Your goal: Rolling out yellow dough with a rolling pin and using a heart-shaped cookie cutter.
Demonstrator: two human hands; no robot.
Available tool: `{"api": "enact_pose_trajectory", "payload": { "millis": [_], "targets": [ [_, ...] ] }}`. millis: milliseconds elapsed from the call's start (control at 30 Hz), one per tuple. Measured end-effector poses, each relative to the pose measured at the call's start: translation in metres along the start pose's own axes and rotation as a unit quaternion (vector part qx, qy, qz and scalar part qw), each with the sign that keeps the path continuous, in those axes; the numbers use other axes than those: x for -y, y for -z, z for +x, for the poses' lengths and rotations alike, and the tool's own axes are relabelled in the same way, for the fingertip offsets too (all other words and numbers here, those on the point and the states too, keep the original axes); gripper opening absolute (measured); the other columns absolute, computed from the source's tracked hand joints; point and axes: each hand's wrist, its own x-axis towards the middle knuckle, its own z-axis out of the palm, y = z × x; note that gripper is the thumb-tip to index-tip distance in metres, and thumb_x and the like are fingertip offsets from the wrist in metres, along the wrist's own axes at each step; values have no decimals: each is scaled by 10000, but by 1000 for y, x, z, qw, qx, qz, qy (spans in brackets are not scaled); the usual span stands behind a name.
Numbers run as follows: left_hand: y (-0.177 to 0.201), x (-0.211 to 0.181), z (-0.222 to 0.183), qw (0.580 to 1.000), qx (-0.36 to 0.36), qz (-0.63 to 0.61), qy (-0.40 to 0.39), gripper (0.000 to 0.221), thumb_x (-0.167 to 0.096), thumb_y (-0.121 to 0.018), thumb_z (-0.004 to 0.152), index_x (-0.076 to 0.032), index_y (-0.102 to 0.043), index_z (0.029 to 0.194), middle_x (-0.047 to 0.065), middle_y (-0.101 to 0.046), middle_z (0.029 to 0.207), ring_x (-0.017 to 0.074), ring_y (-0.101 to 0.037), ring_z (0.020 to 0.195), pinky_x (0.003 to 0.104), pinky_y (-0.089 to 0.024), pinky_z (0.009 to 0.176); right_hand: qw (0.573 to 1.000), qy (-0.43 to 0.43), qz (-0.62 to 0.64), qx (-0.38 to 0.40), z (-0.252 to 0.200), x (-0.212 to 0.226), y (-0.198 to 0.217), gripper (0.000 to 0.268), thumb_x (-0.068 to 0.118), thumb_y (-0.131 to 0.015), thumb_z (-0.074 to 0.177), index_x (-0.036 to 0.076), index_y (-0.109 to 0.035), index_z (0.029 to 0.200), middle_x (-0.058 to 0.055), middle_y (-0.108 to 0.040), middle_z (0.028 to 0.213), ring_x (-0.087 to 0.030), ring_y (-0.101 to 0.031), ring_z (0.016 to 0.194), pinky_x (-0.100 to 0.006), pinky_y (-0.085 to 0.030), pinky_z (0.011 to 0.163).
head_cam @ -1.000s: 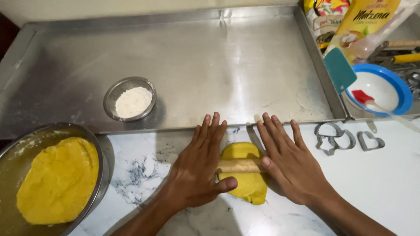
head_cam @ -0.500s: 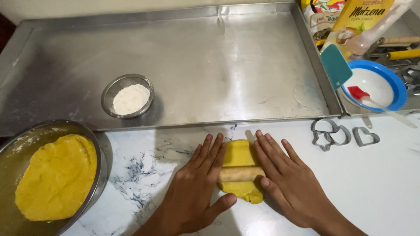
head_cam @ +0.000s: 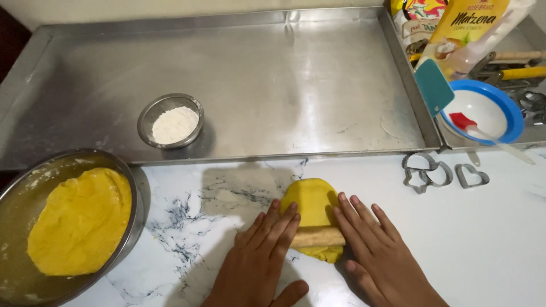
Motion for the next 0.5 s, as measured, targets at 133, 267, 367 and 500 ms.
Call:
{"api": "enact_pose_trajectory", "payload": {
  "millis": [133,267,367,500],
  "targets": [
    [-13,-3,-9,1000,-20,23,-2,954,-733,-254,1006,27,-296,1582,219,-299,1680,406,-183,1579,503,-171,1244,1000,3,3,-9,-10,3,-5,731,508,-184,1007,54,-220,1578,-163,-194,1655,-289,-116,1559,-510,-76,1248],
    [-20,-6,-16,999,-43,13,0,923,-728,-312,1007,7,-335,1564,201,-348,1643,378,-272,1543,494,-214,1227,998,-19,63,-19,-21,5,-16,796,578,-137,1003,47,-270,1581,-172,-232,1674,-308,-168,1557,-487,-117,1236],
    [-32,-2,-19,996,-75,35,-14,769,-596,-344,1045,-6,-378,1537,189,-407,1608,341,-350,1511,474,-266,1211,997,-36,66,-22,-31,4,-33,820,621,-129,992,70,-313,1569,-156,-263,1670,-302,-213,1549,-467,-150,1222],
    [-29,-6,-18,991,-102,81,-16,476,-262,-371,1099,-27,-436,1508,166,-477,1581,297,-439,1481,456,-333,1201,998,-24,55,-32,-37,1,-39,799,607,-137,989,94,-337,1568,-124,-285,1668,-274,-247,1544,-456,-170,1233]
  ]
}}
